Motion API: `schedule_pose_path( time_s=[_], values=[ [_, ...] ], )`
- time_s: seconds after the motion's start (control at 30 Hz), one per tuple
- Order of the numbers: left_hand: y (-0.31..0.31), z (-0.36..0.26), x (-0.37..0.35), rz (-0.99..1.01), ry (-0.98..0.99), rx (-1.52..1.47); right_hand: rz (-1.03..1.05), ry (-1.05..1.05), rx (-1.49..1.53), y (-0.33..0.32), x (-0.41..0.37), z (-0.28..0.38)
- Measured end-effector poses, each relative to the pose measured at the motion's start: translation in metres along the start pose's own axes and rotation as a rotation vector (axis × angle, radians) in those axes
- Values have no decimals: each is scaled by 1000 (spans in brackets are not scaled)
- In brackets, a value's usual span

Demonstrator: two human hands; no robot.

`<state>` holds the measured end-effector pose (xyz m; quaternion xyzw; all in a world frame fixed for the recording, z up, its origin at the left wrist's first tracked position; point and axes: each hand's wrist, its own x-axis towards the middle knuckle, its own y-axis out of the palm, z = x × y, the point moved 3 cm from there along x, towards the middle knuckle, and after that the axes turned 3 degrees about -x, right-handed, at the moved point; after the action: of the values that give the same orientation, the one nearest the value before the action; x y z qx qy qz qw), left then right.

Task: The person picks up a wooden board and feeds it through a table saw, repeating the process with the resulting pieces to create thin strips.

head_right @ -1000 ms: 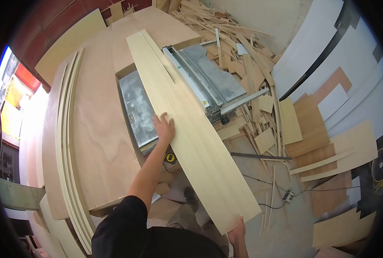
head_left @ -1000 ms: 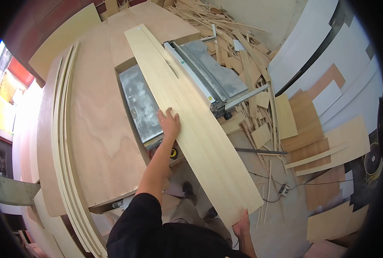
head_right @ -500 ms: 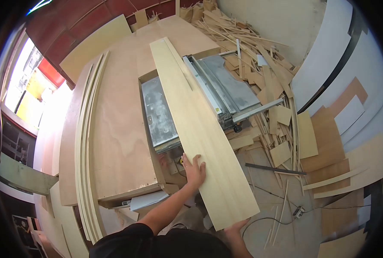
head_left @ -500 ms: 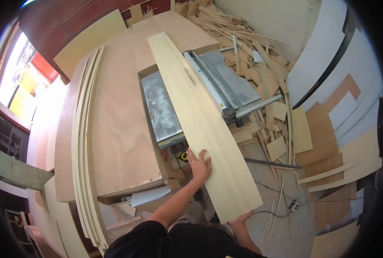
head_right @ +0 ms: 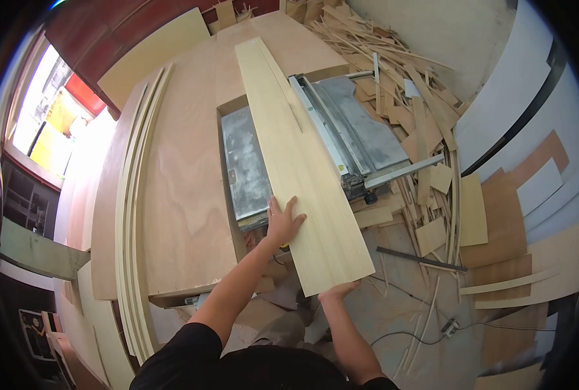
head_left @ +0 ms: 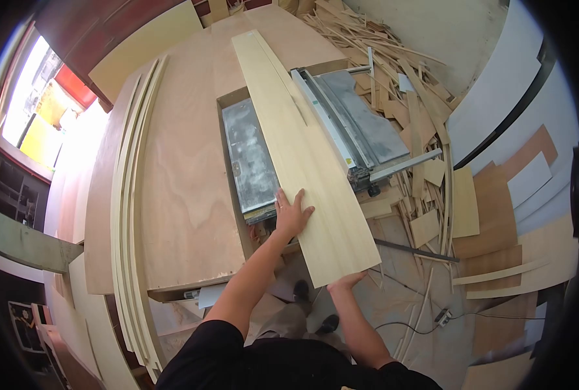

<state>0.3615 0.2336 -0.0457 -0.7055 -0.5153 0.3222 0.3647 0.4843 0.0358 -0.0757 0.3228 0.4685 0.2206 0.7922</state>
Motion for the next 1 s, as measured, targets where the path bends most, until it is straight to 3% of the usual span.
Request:
schedule_pose_path(
  time_s=[0.27,0.37,0.4,0.5,0.63,0.77,0.87,1.0],
  values=[
    [10,-14,-111,15,142,72,84,14,31,37,65,-41],
    [11,-9,-116,-1,170,58,-57,-17,-25,47,92,-58],
    [12,-7,-115,9,157,78,12,-7,14,30,128,-74],
    [10,-3,-88,15,123,163,-15,28,46,68,130,-80],
    [6,-13,-75,0,129,320,-249,125,-404,65,130,-77],
    [14,-20,-78,-54,227,233,-87,-682,-1287,19,128,-4],
    [26,-21,-71,-122,266,201,431,-1473,-1954,69,52,40],
    [34,-21,-57,-190,325,255,741,-1451,-2147,84,80,42]
  ],
)
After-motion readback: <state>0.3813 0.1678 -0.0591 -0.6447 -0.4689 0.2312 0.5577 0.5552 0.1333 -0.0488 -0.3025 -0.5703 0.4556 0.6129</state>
